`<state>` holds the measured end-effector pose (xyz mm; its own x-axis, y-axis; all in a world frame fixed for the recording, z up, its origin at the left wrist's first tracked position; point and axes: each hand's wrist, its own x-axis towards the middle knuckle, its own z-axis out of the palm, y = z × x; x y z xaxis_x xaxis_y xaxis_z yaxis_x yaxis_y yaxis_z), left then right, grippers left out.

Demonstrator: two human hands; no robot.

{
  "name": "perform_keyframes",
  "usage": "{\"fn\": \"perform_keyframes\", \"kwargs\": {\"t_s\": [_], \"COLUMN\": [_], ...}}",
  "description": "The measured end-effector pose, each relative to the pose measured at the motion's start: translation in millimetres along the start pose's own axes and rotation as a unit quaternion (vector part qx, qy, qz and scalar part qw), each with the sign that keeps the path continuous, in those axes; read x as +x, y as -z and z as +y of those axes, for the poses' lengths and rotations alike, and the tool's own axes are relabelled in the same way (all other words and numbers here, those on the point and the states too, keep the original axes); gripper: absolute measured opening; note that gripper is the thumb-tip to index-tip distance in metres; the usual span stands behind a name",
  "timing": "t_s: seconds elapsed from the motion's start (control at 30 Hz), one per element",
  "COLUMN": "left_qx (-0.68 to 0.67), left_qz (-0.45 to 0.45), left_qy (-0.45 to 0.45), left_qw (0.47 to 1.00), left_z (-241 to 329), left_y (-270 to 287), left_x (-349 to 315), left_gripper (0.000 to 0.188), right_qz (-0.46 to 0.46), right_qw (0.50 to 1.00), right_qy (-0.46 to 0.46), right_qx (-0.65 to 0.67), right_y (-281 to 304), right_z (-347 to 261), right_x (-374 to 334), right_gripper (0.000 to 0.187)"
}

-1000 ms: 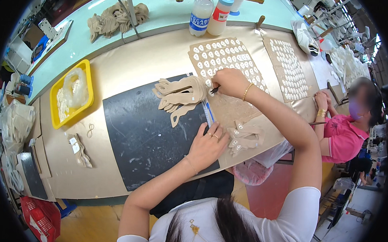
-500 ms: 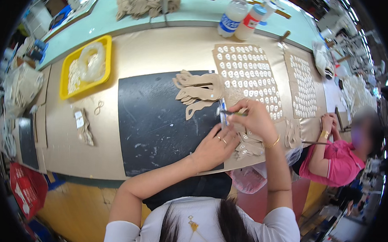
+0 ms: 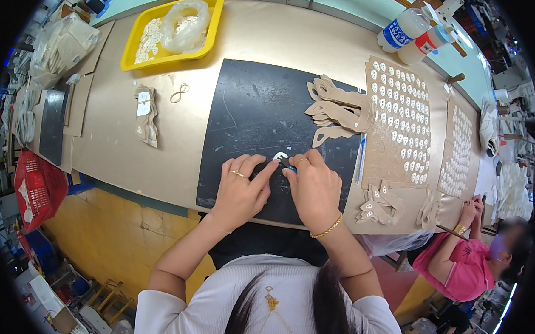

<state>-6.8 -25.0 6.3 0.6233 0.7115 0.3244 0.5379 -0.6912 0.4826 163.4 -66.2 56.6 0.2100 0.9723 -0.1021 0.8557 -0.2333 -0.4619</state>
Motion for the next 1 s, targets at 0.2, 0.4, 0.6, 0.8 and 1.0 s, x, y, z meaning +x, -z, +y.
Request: {"fn": "perform_keyframes", "kwargs": {"t_s": [0.2, 0.4, 0.6, 0.8, 1.0], "left_qx": [0.023, 0.038, 0.003, -0.084, -0.13], "left_qz": [-0.018, -0.014, 0.025, 0.073, 0.069], "left_qy": [0.002, -0.011, -0.004, 0.067, 0.082], "left_qw": [1.0, 0.999, 1.0, 0.991, 0.986], "left_z": [4, 2, 0, -6, -9], "left_y": [-9, -8, -12, -10, -10], "left_x": [13, 17, 13, 5, 2], "left_gripper": [0.041, 0.037, 0.036, 0.035, 0.031], "right_qz": [-0.011, 0.069, 0.14, 0.211, 0.132], "right_qw": [1.0, 0.992, 0.99, 0.971, 0.985], "right_qy": [-0.007, 0.081, 0.015, 0.106, 0.066], "right_qx": [0.015, 0.071, 0.021, -0.043, 0.085], "right_y": [3, 38, 32, 15, 18], "right_z": [-2, 34, 78, 86, 76], "right_x": [-2, 7, 80, 87, 73], "right_gripper": [0.024, 0.023, 0.022, 0.013, 0.024]}}
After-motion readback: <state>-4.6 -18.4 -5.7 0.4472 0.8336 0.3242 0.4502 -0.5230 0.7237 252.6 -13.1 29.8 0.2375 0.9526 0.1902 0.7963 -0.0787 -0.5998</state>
